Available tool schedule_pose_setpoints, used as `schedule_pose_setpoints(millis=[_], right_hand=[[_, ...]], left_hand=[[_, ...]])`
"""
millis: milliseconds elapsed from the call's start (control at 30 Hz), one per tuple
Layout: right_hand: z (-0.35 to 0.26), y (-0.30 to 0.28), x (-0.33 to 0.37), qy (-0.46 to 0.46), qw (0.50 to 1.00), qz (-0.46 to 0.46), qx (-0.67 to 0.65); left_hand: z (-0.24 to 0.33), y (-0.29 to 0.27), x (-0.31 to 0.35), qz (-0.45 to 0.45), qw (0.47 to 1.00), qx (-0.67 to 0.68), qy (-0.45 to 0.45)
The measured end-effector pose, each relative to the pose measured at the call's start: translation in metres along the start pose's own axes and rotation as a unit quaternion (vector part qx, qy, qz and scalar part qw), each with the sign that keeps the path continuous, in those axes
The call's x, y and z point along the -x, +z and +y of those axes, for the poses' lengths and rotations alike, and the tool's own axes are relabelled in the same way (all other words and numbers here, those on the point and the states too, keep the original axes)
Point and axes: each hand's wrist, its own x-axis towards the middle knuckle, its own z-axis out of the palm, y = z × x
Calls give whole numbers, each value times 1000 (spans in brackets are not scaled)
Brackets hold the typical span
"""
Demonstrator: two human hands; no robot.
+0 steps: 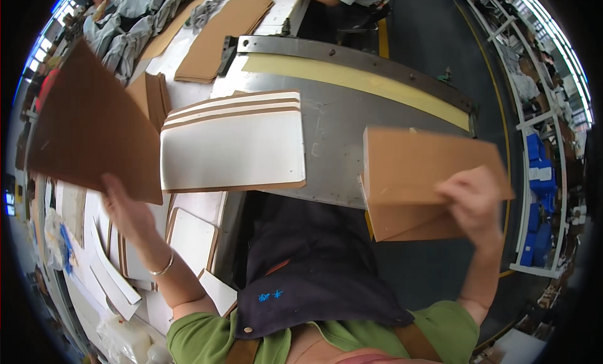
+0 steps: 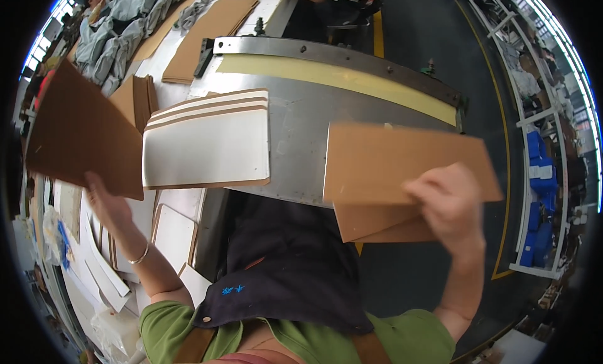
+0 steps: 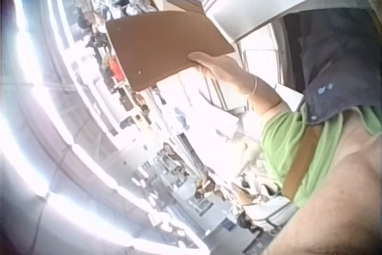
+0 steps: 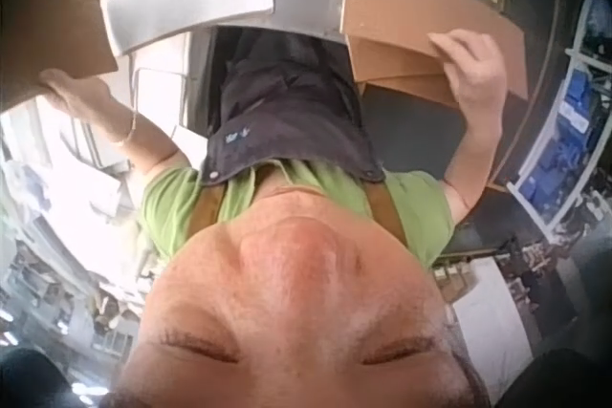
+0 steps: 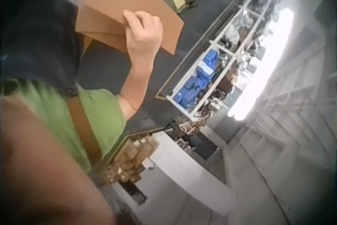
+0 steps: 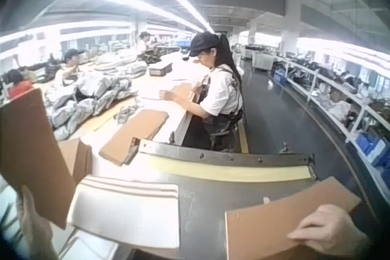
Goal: Aligning and stacking rectangular material components at a workshop table for further processing.
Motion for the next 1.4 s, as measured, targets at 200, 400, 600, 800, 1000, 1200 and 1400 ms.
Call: schedule_pose_setpoints(millis=[200, 400, 600, 800, 1000, 1200, 1400], right_hand=[[6, 12, -2, 71, 988, -8, -140], [10, 36, -80, 32, 941, 267, -206], [82, 131, -86, 98, 993, -15, 67], [97, 153, -89, 94, 990, -28, 100], [89, 156, -87, 134, 987, -37, 77], [89, 149, -81, 175, 979, -36, 101], [80, 156, -88, 132, 984, -12, 116]], left_hand=[[12, 53, 16, -264, 874, -113, 393], [-32, 214, 188, -642, 566, -268, 443], [-69, 219, 201, -653, 448, -393, 467], [-73, 235, 187, -640, 478, -382, 465], [-73, 228, 190, -643, 496, -372, 449], [-78, 228, 196, -619, 530, -306, 493], [-86, 234, 183, -607, 533, -361, 465]])
